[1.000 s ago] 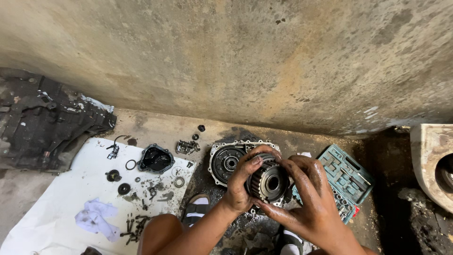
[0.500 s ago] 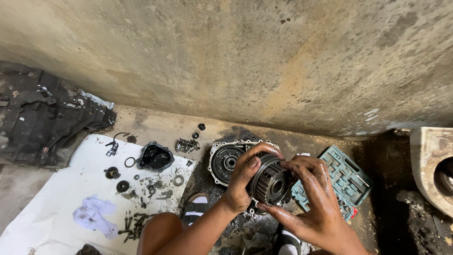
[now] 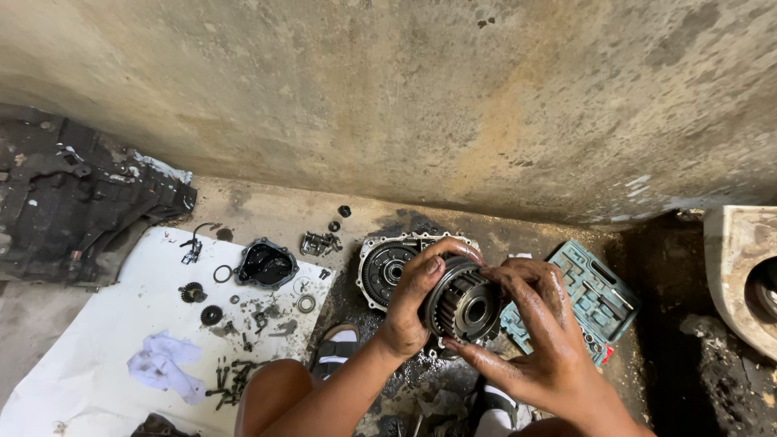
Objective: The person sits on the floor and disassembles a motorcycle engine casing. They remove gears and bearings, inspect them by hand, and place them on a white sheet beside the casing.
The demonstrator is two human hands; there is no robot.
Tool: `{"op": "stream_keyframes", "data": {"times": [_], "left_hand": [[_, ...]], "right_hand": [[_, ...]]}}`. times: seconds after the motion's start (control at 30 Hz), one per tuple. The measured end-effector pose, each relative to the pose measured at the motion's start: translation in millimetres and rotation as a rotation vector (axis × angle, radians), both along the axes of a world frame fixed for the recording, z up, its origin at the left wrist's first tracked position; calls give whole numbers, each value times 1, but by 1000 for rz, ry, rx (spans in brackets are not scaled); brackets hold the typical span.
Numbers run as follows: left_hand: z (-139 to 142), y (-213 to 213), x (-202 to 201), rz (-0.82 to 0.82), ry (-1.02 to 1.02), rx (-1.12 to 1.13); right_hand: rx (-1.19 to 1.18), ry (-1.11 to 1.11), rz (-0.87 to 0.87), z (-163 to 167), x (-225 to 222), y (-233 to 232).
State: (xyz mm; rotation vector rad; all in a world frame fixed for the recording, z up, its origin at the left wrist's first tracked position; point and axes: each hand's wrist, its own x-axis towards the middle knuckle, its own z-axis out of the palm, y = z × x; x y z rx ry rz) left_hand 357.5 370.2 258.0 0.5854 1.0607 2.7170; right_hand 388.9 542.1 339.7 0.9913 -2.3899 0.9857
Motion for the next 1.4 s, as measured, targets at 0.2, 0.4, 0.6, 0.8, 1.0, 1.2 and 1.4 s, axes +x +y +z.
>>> {"op": "stream_keyframes", "data": {"times": [0.2,0.4,0.6,0.8,1.0,1.2,1.4], "left_hand": [[-3,-1,-2,-54,-36,-16],[-8,0,-4,-100,-48,-29],[-14,2,-3,-75,-62,-19],[-20,7,-2,-112,-164,60],[-29,10,-2,-194,-250,176],[-28,9,-1,-288,-284,272],[-29,6,1,-330,-291,309]], "right_hand": [[14,1,50,-3,-2,5],[50,-63,47,-3,-2,12],[135,-86,-50,-1,0,8],[161,-31,-64,-1,0,6],[132,-3,-49,-4,1,6],[66,-7,-81,-8,2,3],[52,50,-77,-10,3,2]]}}
